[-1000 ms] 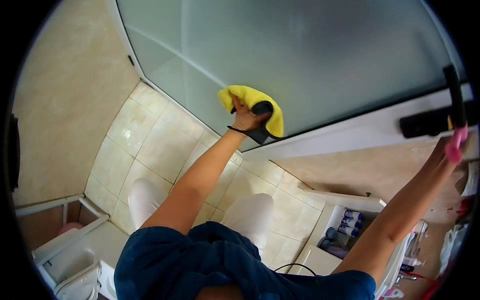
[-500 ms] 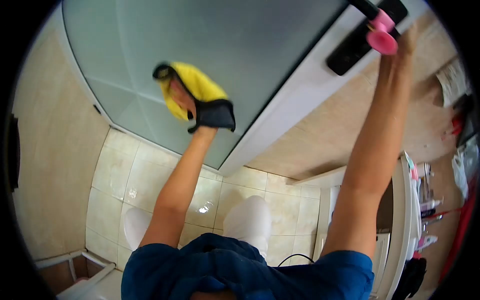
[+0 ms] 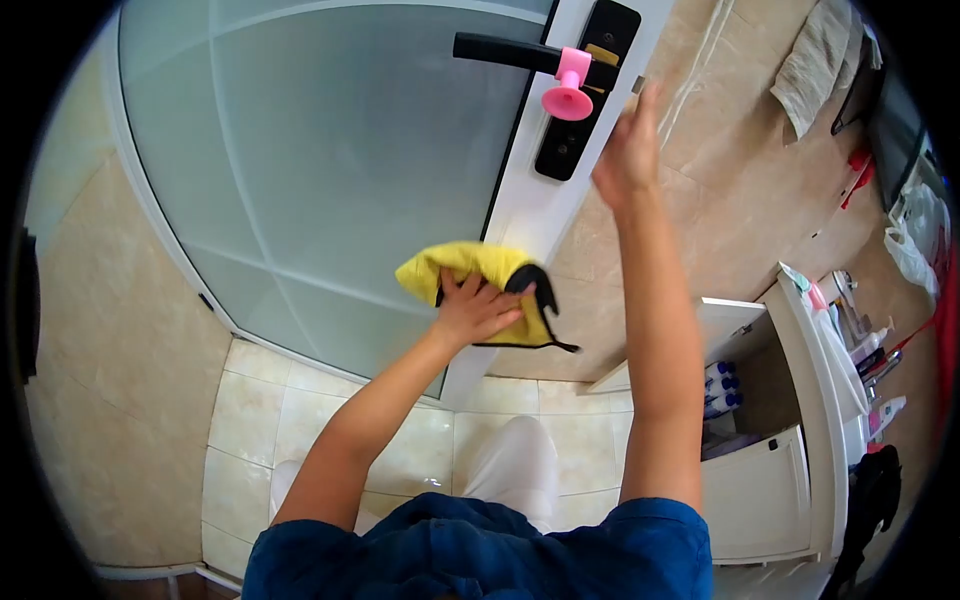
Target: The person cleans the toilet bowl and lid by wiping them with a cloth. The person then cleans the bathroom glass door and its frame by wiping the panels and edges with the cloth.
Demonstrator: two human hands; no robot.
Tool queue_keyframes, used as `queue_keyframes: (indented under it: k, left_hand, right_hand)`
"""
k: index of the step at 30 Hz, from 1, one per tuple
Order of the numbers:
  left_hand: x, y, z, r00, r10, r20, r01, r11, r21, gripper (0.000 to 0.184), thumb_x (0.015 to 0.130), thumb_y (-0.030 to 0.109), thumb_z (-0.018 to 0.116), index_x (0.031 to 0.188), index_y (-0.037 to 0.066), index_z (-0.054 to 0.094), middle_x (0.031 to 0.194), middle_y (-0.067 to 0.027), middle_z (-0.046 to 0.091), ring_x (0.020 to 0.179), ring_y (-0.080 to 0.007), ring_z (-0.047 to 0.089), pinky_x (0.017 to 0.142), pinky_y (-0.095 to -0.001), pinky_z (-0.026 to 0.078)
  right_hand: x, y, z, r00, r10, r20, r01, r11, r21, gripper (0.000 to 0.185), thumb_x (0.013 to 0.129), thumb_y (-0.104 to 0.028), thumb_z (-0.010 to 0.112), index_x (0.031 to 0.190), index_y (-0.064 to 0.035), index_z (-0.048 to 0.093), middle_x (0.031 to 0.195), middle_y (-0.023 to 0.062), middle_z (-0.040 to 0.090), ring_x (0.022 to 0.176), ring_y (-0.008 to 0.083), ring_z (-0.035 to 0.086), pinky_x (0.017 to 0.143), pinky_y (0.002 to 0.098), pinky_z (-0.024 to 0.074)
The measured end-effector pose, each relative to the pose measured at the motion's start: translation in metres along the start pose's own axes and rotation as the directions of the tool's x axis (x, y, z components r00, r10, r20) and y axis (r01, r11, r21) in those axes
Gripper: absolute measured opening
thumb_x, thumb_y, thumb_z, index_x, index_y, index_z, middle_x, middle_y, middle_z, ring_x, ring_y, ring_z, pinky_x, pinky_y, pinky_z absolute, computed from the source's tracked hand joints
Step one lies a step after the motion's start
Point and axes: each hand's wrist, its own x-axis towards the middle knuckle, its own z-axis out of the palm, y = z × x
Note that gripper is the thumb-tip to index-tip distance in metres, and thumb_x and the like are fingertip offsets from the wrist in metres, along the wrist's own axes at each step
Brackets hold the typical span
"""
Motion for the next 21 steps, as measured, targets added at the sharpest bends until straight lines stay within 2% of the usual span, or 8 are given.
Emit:
queue_keyframes:
  k: [3,6,8,11,14,15,18,21]
  left_hand:
    - [-0.049,-0.015,0.008,0.998,0.047,-0.033,-0.048,0.999,-0.008,0.017,0.078,0.049,0.066,0.082,0.032,0.068,0.096,0.0089,0.061,0.104,-0.0199,0.051,0.104,-0.0694,0.014]
    - [-0.043,-0.046,0.001,0.995,0.047,0.092,-0.045,0.999,-0.016,0.038,0.077,0.055,0.063,0.109,0.037,0.069,0.103,0.004,0.06,0.107,-0.0239,0.05,0.109,-0.0706,0.003]
    - [0.019,-0.057,-0.022,0.997,-0.082,-0.011,0.083,0.989,0.119,0.052,0.077,0.056,0.062,0.127,0.042,0.06,0.099,-0.0023,0.058,0.107,-0.0288,0.049,0.107,-0.0728,0.007]
    - [0.115,-0.077,-0.06,0.965,-0.253,-0.066,0.26,0.958,0.126,0.059,0.078,0.054,0.062,0.133,0.035,0.056,0.123,-0.0046,0.053,0.117,-0.0339,0.043,0.106,-0.0741,0.008]
    - [0.146,-0.095,-0.063,0.949,-0.193,-0.248,0.232,0.963,0.137,0.058,0.077,0.053,0.063,0.132,0.035,0.057,0.138,-0.0053,0.047,0.128,-0.0347,0.038,0.107,-0.0729,0.007]
    - [0.139,-0.099,-0.06,0.952,-0.189,-0.24,0.228,0.963,0.145,0.058,0.076,0.053,0.063,0.131,0.034,0.057,0.138,-0.0054,0.047,0.128,-0.0353,0.038,0.107,-0.0728,0.007]
    - [0.093,-0.117,-0.054,0.954,-0.232,-0.193,0.266,0.948,0.177,0.056,0.076,0.054,0.062,0.128,0.032,0.06,0.138,-0.0062,0.046,0.13,-0.0368,0.036,0.107,-0.0727,0.006]
    - [-0.014,-0.146,-0.043,0.929,-0.359,-0.094,0.371,0.904,0.211,0.059,0.078,0.054,0.061,0.128,0.024,0.06,0.137,-0.0103,0.045,0.132,-0.0392,0.033,0.107,-0.0732,0.005]
  right_hand:
    - [-0.041,0.064,-0.014,0.991,0.095,-0.089,-0.091,0.995,0.05,0.081,0.095,-0.068,0.032,0.148,-0.0068,0.032,0.147,0.0128,0.042,0.133,0.0244,0.043,0.108,0.04,0.037]
    - [-0.075,0.111,-0.02,0.968,0.064,-0.244,-0.058,0.998,0.032,0.076,0.096,-0.064,0.036,0.144,-0.0044,0.036,0.143,0.0104,0.044,0.129,0.0227,0.044,0.108,0.0371,0.0356]
    - [-0.075,0.132,-0.027,0.942,0.025,-0.336,0.006,0.996,0.09,0.07,0.098,-0.061,0.037,0.139,-0.0037,0.044,0.133,0.0088,0.054,0.121,0.022,0.052,0.107,0.0355,0.0364]
    - [-0.076,0.142,-0.026,0.952,-0.177,-0.25,0.114,0.962,-0.248,0.066,0.1,-0.056,0.039,0.133,0.0009,0.047,0.128,0.0095,0.056,0.115,0.0202,0.053,0.103,0.0325,0.0386]
    - [-0.069,0.142,-0.009,0.874,-0.357,-0.33,0.183,0.871,-0.456,0.057,0.101,-0.051,0.041,0.108,0.0016,0.06,0.098,0.0036,0.06,0.089,0.0127,0.053,0.082,0.0277,0.0435]
    - [-0.07,0.144,-0.016,0.879,-0.338,-0.336,0.129,0.847,-0.516,0.058,0.101,-0.052,0.041,0.103,0.0022,0.061,0.091,0.002,0.059,0.084,0.0127,0.052,0.077,0.0275,0.0434]
    - [-0.066,0.144,-0.013,0.879,-0.268,-0.394,0.09,0.905,-0.415,0.058,0.101,-0.052,0.041,0.104,0.0025,0.061,0.09,0.0016,0.058,0.082,0.0119,0.05,0.075,0.027,0.0427]
    - [-0.058,0.15,-0.009,0.857,-0.343,-0.385,0.163,0.889,-0.428,0.063,0.1,-0.055,0.042,0.11,0.0049,0.06,0.099,0.0054,0.062,0.089,0.014,0.055,0.081,0.0286,0.0446]
